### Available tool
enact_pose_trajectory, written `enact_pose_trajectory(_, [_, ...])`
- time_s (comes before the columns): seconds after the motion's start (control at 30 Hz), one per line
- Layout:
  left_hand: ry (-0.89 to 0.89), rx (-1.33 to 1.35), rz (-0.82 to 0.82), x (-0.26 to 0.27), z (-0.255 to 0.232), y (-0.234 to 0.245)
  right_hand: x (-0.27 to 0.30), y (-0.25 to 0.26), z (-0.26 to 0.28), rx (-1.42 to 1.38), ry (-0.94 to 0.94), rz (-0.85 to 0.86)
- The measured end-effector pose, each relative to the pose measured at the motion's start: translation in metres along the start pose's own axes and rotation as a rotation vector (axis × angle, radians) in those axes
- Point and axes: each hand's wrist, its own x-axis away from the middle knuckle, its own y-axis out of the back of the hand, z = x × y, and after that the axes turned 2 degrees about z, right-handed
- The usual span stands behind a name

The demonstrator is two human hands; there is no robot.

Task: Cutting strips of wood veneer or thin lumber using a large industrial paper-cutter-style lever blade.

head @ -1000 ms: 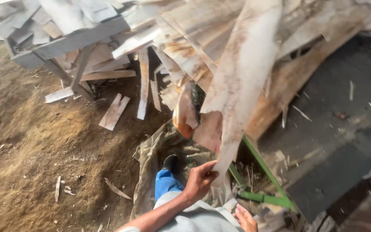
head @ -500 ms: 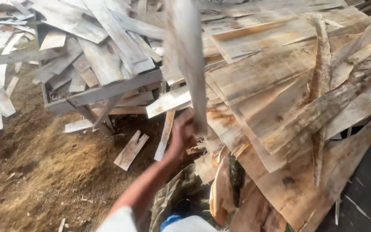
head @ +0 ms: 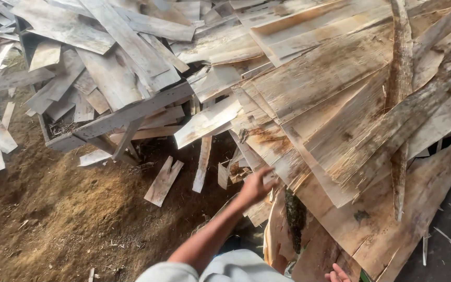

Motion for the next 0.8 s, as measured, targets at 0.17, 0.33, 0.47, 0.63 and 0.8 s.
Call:
enact_pose_trajectory(0.17, [-0.276, -0.271, -0.148, 0.023, 0.082, -0.041, 0.059, -0.094, 0.029, 0.243, 0.233, -0.22])
enact_pose_trajectory(0.33, [-0.367, -0.224, -0.071, 0.022, 0.114, -0.066, 0.15, -0.199, 0.122, 0.083, 0.396, -0.307])
enact_pose_trajectory(0.47, [-0.188, -0.067, -0.119, 0.01, 0.103, -0.074, 0.142, -0.221, 0.164, 0.083, 0.526, -0.322])
enact_pose_trajectory(0.63, [-0.036, 0.185, -0.124, -0.001, 0.083, -0.073, 0.128, -0.25, 0.213, -0.044, 0.534, -0.236])
enact_pose_trajectory(0.8, [0.035, 0.096, -0.088, 0.008, 0.075, -0.067, 0.115, -0.283, 0.268, 0.04, 0.474, -0.303])
